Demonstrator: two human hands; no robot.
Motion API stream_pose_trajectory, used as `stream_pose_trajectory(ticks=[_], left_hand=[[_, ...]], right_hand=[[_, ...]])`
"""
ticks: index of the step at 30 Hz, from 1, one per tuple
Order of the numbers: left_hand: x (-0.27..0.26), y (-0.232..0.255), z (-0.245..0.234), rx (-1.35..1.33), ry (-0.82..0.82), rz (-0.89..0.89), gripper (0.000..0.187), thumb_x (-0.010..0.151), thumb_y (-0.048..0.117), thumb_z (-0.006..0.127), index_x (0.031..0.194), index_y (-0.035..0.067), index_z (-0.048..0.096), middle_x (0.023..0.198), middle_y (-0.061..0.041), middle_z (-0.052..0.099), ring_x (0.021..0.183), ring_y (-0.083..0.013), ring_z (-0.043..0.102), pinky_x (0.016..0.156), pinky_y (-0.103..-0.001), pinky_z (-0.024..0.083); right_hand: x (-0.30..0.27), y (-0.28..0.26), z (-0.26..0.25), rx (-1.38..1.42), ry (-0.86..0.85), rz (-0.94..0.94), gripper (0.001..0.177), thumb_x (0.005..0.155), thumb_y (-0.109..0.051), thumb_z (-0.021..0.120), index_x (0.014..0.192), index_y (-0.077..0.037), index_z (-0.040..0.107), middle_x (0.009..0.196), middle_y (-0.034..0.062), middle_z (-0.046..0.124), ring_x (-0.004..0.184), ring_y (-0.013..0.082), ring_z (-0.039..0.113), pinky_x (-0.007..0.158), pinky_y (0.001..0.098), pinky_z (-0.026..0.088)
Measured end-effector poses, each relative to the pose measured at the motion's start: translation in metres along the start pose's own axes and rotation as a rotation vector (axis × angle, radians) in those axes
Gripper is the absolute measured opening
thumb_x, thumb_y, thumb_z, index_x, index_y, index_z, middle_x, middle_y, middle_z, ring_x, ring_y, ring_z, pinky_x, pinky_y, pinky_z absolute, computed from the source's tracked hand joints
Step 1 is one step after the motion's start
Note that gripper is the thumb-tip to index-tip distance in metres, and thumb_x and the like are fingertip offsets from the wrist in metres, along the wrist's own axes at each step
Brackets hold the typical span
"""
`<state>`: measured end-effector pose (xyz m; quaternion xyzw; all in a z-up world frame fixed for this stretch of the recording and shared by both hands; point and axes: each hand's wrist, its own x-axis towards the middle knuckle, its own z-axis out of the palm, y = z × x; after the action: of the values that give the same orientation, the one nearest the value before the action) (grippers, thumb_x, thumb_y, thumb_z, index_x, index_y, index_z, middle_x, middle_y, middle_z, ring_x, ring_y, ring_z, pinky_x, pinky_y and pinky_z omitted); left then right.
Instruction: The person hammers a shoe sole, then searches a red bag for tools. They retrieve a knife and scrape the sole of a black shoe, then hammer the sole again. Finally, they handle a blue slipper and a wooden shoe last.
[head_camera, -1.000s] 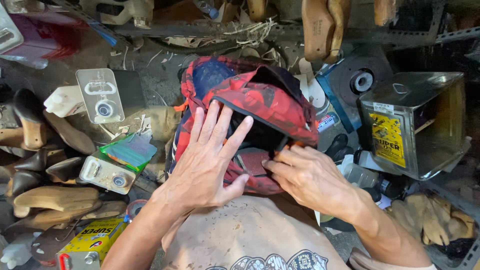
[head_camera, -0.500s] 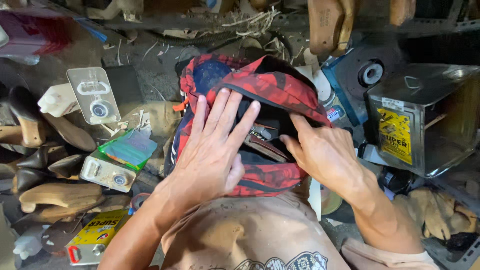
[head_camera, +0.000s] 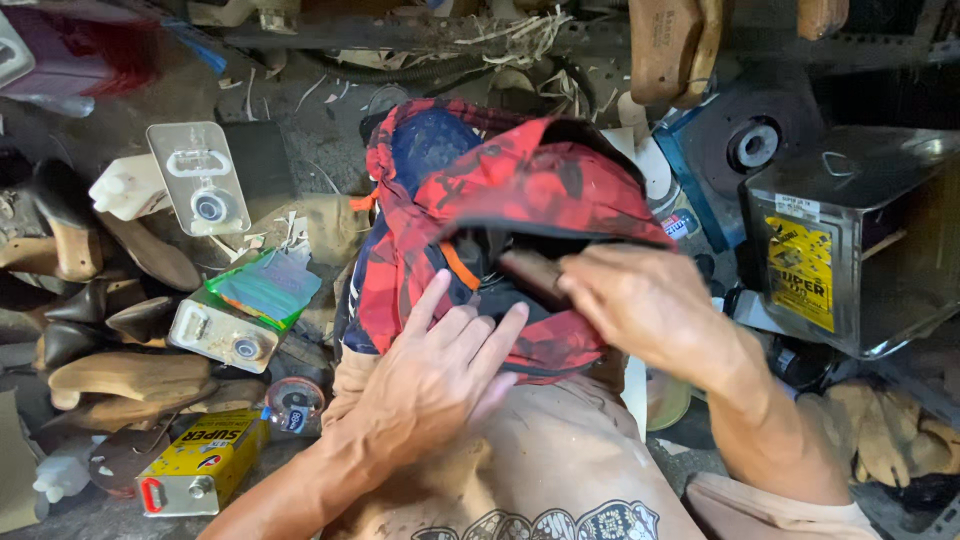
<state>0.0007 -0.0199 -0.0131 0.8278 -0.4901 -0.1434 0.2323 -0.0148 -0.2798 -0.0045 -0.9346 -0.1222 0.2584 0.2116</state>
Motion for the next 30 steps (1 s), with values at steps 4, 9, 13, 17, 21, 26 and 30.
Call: stream_pose_trajectory(ticks=[4, 9, 13, 17, 21, 26, 30], left_hand=[[0.020, 0.008, -0.006, -0.030, -0.108, -0.174, 0.105, 0.082, 0.058, 0.072, 0.156, -0.004, 0.032, 0.077, -0.011, 0.061, 0.075, -0.0335, 0.057, 0.102, -0.049, 0.041], [0.026, 0.001, 0.000, -0.032, -0.268, -0.197, 0.069, 0.083, 0.066, 0.071, 0.121, 0.011, 0.056, 0.072, -0.014, 0.074, 0.064, -0.0376, 0.071, 0.088, -0.045, 0.041], [0.013, 0.005, 0.017, 0.021, -0.262, -0.122, 0.064, 0.090, 0.066, 0.066, 0.112, 0.007, 0.064, 0.080, -0.012, 0.074, 0.079, -0.0318, 0.069, 0.089, -0.045, 0.042], [0.014, 0.005, 0.014, 0.097, -0.311, -0.085, 0.059, 0.093, 0.064, 0.066, 0.109, 0.007, 0.066, 0.067, -0.010, 0.072, 0.061, -0.0288, 0.069, 0.079, -0.041, 0.043], [0.015, 0.006, 0.011, 0.112, -0.291, -0.068, 0.060, 0.094, 0.065, 0.066, 0.101, 0.005, 0.066, 0.063, -0.010, 0.071, 0.056, -0.0303, 0.067, 0.072, -0.041, 0.043], [0.017, 0.008, 0.014, 0.122, -0.306, -0.073, 0.059, 0.095, 0.065, 0.066, 0.100, 0.006, 0.066, 0.064, -0.009, 0.071, 0.056, -0.0283, 0.067, 0.071, -0.041, 0.044], [0.016, 0.003, 0.012, -0.045, -0.200, -0.023, 0.043, 0.090, 0.031, 0.063, 0.113, -0.004, 0.072, 0.066, -0.020, 0.070, 0.060, -0.0337, 0.071, 0.070, -0.047, 0.043]], right_hand=[[-0.005, 0.015, 0.004, -0.115, -0.079, 0.136, 0.037, 0.102, -0.030, 0.053, 0.071, -0.011, 0.061, 0.072, 0.0146, 0.070, 0.069, 0.0432, 0.065, 0.060, 0.0557, 0.045], [-0.006, 0.014, -0.012, 0.151, -0.351, -0.191, 0.043, 0.092, -0.016, 0.050, 0.131, -0.025, 0.066, 0.100, -0.0008, 0.070, 0.092, 0.0273, 0.068, 0.067, 0.0456, 0.050], [0.000, 0.006, 0.004, -0.051, -0.402, 0.127, 0.016, 0.092, -0.018, 0.046, 0.099, -0.026, 0.058, 0.073, 0.0149, 0.067, 0.064, 0.0493, 0.059, 0.055, 0.0556, 0.044], [0.010, 0.023, 0.023, -0.305, -0.173, 0.205, 0.027, 0.091, -0.022, 0.054, 0.068, -0.013, 0.063, 0.063, 0.0156, 0.064, 0.061, 0.0495, 0.063, 0.049, 0.0557, 0.047], [0.016, 0.019, 0.019, -0.304, -0.146, 0.281, 0.040, 0.100, -0.046, 0.057, 0.082, -0.014, 0.073, 0.072, 0.0165, 0.071, 0.069, 0.0506, 0.067, 0.054, 0.0586, 0.051], [0.015, 0.022, 0.022, -0.389, -0.110, 0.164, 0.023, 0.088, -0.041, 0.070, 0.092, -0.018, 0.069, 0.074, 0.0135, 0.071, 0.069, 0.0447, 0.070, 0.051, 0.0557, 0.054], [0.024, 0.008, 0.015, -0.342, -0.002, 0.143, 0.030, 0.095, -0.033, 0.062, 0.073, -0.013, 0.065, 0.058, 0.0205, 0.067, 0.062, 0.0444, 0.072, 0.055, 0.0559, 0.056]])
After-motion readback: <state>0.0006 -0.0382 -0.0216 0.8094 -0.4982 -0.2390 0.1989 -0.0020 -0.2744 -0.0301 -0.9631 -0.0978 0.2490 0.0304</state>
